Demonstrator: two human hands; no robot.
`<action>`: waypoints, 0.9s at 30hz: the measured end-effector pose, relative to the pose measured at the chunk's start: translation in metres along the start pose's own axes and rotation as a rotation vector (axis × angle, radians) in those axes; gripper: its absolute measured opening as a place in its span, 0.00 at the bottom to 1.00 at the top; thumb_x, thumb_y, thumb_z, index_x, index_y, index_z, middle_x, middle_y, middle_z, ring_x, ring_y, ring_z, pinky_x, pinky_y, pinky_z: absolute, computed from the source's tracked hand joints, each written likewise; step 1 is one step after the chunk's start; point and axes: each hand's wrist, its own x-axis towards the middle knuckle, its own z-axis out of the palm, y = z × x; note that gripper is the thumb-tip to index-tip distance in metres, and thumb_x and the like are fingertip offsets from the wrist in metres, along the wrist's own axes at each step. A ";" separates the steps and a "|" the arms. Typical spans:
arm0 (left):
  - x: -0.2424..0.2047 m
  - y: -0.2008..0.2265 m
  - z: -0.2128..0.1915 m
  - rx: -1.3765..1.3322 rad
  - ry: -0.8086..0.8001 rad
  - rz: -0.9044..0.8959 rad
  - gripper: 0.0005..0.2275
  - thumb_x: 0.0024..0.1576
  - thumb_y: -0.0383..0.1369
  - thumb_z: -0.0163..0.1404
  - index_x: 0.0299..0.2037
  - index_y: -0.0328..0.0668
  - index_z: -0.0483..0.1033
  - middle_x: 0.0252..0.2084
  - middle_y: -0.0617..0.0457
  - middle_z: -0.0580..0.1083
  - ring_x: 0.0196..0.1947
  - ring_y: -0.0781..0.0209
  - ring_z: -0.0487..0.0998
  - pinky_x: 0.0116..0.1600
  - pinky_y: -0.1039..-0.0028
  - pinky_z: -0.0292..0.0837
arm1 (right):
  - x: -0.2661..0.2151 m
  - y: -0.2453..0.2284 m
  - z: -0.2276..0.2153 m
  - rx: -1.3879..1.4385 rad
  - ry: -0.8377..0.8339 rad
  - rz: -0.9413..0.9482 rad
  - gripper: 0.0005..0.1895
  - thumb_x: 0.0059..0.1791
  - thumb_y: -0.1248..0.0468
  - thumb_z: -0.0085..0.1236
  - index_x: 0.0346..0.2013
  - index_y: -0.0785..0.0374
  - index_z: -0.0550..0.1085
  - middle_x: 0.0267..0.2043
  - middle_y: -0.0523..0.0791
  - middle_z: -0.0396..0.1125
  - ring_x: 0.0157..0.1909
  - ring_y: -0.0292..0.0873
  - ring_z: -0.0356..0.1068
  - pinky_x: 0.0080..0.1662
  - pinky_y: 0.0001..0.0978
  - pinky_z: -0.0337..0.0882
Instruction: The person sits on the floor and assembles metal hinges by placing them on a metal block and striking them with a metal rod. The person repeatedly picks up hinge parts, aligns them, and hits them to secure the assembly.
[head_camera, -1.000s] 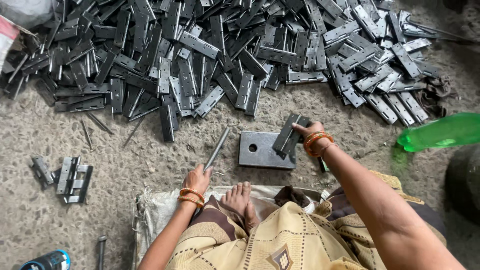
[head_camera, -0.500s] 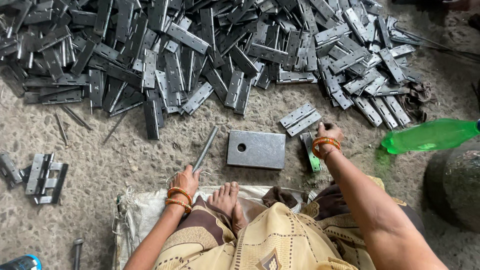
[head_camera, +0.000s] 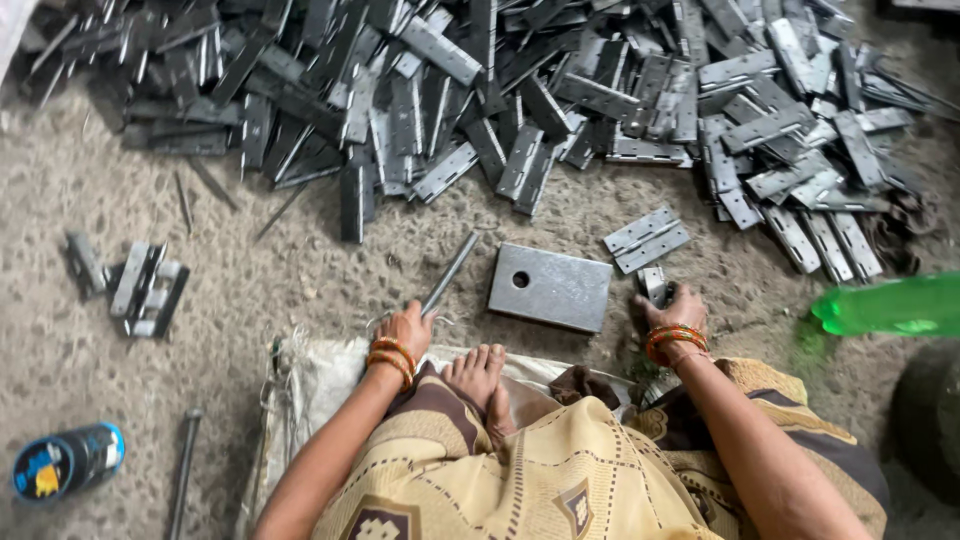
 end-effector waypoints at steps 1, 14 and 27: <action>0.000 0.002 0.003 -0.006 0.000 0.005 0.19 0.63 0.50 0.45 0.46 0.41 0.73 0.40 0.32 0.78 0.44 0.29 0.78 0.50 0.44 0.72 | 0.002 0.007 0.004 0.011 -0.027 -0.015 0.39 0.34 0.44 0.78 0.49 0.65 0.77 0.47 0.59 0.73 0.47 0.60 0.73 0.49 0.50 0.74; 0.004 -0.008 0.012 -0.061 0.026 0.005 0.17 0.63 0.48 0.46 0.46 0.43 0.73 0.39 0.33 0.78 0.44 0.30 0.78 0.51 0.42 0.70 | 0.008 -0.027 -0.038 0.618 -0.520 0.186 0.38 0.35 0.55 0.78 0.56 0.68 0.78 0.41 0.47 0.76 0.34 0.40 0.73 0.35 0.37 0.75; 0.007 -0.006 0.009 -0.103 -0.023 0.028 0.15 0.63 0.46 0.45 0.46 0.41 0.71 0.39 0.35 0.78 0.43 0.33 0.79 0.50 0.46 0.72 | 0.073 -0.172 -0.003 0.011 -0.308 -0.611 0.39 0.33 0.58 0.81 0.58 0.50 0.78 0.44 0.51 0.74 0.44 0.49 0.75 0.50 0.40 0.75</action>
